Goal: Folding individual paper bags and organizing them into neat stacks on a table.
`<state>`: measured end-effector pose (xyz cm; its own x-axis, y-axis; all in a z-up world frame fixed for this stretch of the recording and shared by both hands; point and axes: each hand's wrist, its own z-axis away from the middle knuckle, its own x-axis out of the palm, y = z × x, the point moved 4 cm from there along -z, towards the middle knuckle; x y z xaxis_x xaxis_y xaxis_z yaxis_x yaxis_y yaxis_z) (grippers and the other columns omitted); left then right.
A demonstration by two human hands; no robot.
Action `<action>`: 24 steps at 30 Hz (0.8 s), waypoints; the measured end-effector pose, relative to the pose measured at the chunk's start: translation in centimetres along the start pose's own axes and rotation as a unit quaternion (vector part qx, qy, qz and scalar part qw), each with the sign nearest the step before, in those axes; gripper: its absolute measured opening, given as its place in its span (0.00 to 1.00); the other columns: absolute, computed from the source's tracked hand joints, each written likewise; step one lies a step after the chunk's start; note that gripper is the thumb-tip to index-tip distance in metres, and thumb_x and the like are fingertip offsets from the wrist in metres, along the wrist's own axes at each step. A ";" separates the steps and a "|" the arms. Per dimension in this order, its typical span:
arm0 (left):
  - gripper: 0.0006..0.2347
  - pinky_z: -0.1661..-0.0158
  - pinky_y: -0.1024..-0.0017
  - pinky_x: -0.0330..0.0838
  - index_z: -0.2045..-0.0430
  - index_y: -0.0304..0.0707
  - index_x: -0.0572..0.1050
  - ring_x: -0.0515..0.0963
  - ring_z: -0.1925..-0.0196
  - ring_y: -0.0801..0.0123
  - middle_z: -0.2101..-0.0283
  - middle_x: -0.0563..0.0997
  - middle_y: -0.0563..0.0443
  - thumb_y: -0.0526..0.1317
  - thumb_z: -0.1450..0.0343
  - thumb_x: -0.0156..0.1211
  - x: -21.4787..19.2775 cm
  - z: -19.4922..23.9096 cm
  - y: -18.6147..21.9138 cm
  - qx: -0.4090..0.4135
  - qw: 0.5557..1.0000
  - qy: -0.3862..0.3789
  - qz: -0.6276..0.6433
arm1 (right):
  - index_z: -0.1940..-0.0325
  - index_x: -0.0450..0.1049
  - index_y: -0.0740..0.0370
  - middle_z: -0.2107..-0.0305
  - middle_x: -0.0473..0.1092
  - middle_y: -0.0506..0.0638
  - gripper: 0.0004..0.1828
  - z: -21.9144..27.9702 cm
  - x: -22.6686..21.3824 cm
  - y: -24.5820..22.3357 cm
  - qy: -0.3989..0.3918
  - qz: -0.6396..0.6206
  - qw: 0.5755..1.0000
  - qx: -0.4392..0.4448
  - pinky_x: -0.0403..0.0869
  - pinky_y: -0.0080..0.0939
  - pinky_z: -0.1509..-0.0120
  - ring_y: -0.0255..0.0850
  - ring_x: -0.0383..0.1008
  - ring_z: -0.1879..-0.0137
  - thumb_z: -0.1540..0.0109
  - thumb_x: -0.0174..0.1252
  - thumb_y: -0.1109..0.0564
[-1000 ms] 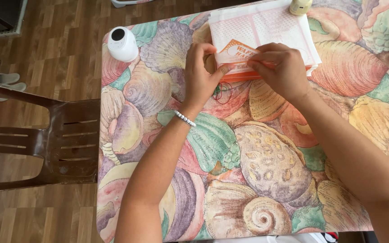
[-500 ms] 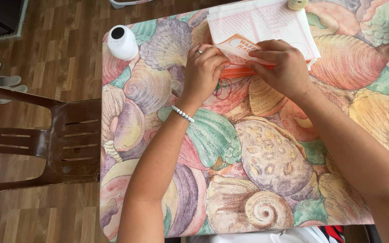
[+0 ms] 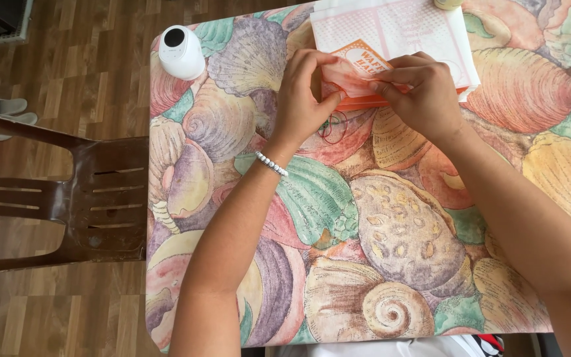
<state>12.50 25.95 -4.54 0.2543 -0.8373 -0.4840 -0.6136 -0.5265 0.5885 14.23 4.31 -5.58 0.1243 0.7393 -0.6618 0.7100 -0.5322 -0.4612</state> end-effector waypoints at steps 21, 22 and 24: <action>0.05 0.56 0.63 0.74 0.63 0.38 0.84 0.82 0.61 0.63 0.61 0.87 0.54 0.36 0.27 0.62 1.2 0.1 0.6 0.114 0.984 -0.065 -0.125 | 0.15 0.42 0.63 0.60 0.80 0.45 0.44 1.7 0.6 -0.2 0.086 0.200 0.966 -0.138 0.74 0.42 0.56 0.40 0.75 0.61 0.22 0.67 0.65; 0.07 0.54 0.63 0.73 0.65 0.38 0.81 0.83 0.62 0.65 0.64 0.86 0.53 0.37 0.25 0.56 1.4 0.2 -0.1 0.067 0.991 -0.047 -0.102 | 0.15 0.42 0.64 0.64 0.79 0.45 0.41 1.8 0.6 -0.9 0.080 0.208 0.959 -0.175 0.70 0.39 0.60 0.38 0.70 0.65 0.22 0.64 0.65; 0.09 0.51 0.63 0.73 0.68 0.37 0.79 0.84 0.64 0.68 0.68 0.85 0.51 0.38 0.23 0.50 1.5 0.0 -0.8 0.021 0.996 -0.029 -0.079 | 0.15 0.42 0.65 0.69 0.77 0.44 0.39 1.9 0.5 -2.0 0.075 0.217 0.950 -0.211 0.67 0.37 0.64 0.36 0.66 0.68 0.21 0.61 0.65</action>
<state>13.39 25.14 -5.71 0.3066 -0.7339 -0.6061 -0.6010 -0.6431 0.4747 11.52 4.93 -6.09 0.5441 0.5552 -0.6291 0.7800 -0.6109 0.1356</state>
